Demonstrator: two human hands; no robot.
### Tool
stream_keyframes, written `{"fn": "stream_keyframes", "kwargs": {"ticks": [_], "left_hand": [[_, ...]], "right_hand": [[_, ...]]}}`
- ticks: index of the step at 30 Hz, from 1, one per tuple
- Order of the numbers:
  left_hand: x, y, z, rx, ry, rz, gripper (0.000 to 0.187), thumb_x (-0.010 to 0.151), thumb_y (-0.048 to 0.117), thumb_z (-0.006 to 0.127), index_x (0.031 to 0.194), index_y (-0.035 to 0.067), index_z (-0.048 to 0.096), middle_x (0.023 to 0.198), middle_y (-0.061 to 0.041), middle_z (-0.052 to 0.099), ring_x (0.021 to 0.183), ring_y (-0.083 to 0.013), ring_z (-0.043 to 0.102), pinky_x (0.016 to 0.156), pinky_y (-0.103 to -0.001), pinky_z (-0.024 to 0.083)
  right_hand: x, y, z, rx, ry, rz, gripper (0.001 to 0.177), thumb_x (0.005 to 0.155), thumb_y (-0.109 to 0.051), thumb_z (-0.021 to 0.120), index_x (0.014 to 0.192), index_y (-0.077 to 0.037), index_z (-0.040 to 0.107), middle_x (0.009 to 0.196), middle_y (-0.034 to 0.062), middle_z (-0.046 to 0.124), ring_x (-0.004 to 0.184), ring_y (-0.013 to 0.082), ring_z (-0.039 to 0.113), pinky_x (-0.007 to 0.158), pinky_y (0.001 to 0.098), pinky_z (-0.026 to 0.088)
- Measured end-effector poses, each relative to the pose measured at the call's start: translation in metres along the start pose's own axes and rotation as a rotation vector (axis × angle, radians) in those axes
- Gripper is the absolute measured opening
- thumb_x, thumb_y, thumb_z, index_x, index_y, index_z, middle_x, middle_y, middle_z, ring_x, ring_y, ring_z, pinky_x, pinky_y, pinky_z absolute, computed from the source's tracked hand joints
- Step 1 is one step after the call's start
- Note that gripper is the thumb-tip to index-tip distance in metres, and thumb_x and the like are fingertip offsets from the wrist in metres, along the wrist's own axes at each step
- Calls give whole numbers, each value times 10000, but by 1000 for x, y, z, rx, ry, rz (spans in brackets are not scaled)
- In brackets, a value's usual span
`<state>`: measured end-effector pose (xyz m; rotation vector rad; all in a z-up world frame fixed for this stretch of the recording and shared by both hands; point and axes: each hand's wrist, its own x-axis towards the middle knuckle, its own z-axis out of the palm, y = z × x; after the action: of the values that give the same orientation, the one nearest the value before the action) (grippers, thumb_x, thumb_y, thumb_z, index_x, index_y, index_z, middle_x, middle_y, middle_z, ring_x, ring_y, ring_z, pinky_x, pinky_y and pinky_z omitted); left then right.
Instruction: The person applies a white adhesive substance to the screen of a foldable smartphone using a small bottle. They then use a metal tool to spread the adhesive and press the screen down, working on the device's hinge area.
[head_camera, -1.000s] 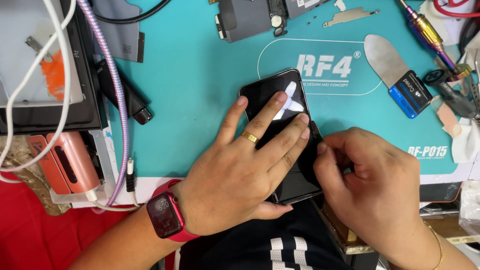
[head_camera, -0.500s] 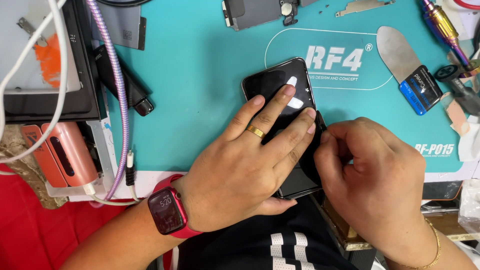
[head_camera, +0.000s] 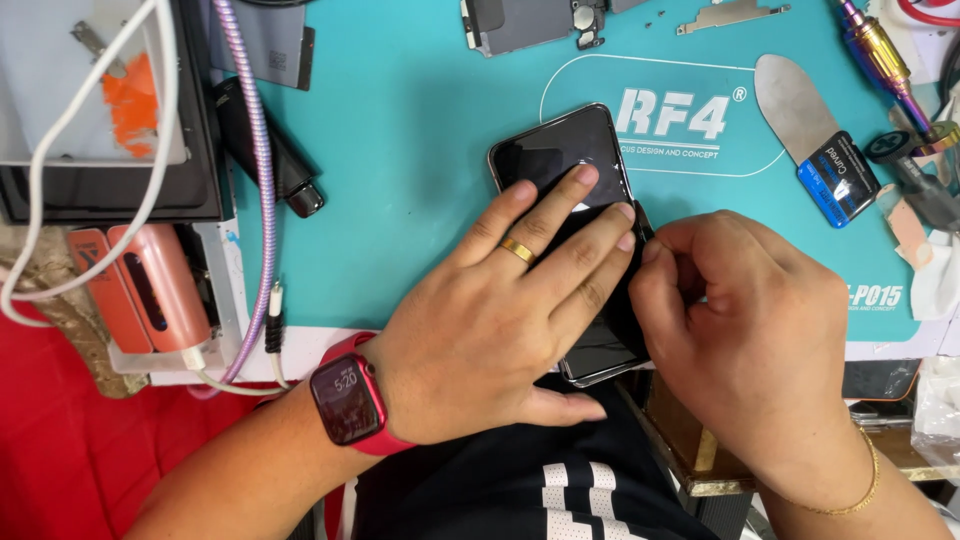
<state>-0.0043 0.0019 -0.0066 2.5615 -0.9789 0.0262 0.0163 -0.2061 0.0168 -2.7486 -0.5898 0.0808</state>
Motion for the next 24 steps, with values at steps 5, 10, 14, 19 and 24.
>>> {"fn": "stream_keyframes", "kwargs": {"ticks": [5,10,14,19,24], "left_hand": [[2,2,-4,109,-24,-133,1507,600,1139,546,1575,2,384,1644,-218,311,1538,-405,251,1228,-610,242],[3,5,-3,204,-26,-202,1584,505,1183,587,1566,19,420,1644,-228,298,1541,-388,242,1201,-645,263],[2,6,-2,197,4,-204,1471,568,1091,653,1548,14,444,1634,-217,338,1532,-359,313,1209,-616,278],[2,6,0,176,-3,-206,1438,585,1046,652,1560,13,424,1647,-209,325,1541,-348,307,1243,-565,245],[1,4,0,168,-8,-185,1408,619,1014,653,1563,-5,421,1648,-220,316,1542,-368,299,1258,-531,238]], "right_hand": [[1,0,-1,15,5,2,91,1004,-22,667,920,-55,661,756,55,634,661,255,585,601,394,425],[0,1,0,10,11,0,79,998,-44,662,922,-64,670,754,52,650,667,260,601,616,400,441],[-2,-2,2,-5,9,50,74,988,-65,659,918,-74,682,760,56,658,671,271,611,602,406,444],[-2,-4,5,-41,28,44,88,999,-60,653,913,-61,673,761,64,651,663,277,601,564,416,437],[5,-5,4,-39,8,38,74,998,-55,648,928,-49,673,763,72,647,673,282,604,570,414,435]]}}
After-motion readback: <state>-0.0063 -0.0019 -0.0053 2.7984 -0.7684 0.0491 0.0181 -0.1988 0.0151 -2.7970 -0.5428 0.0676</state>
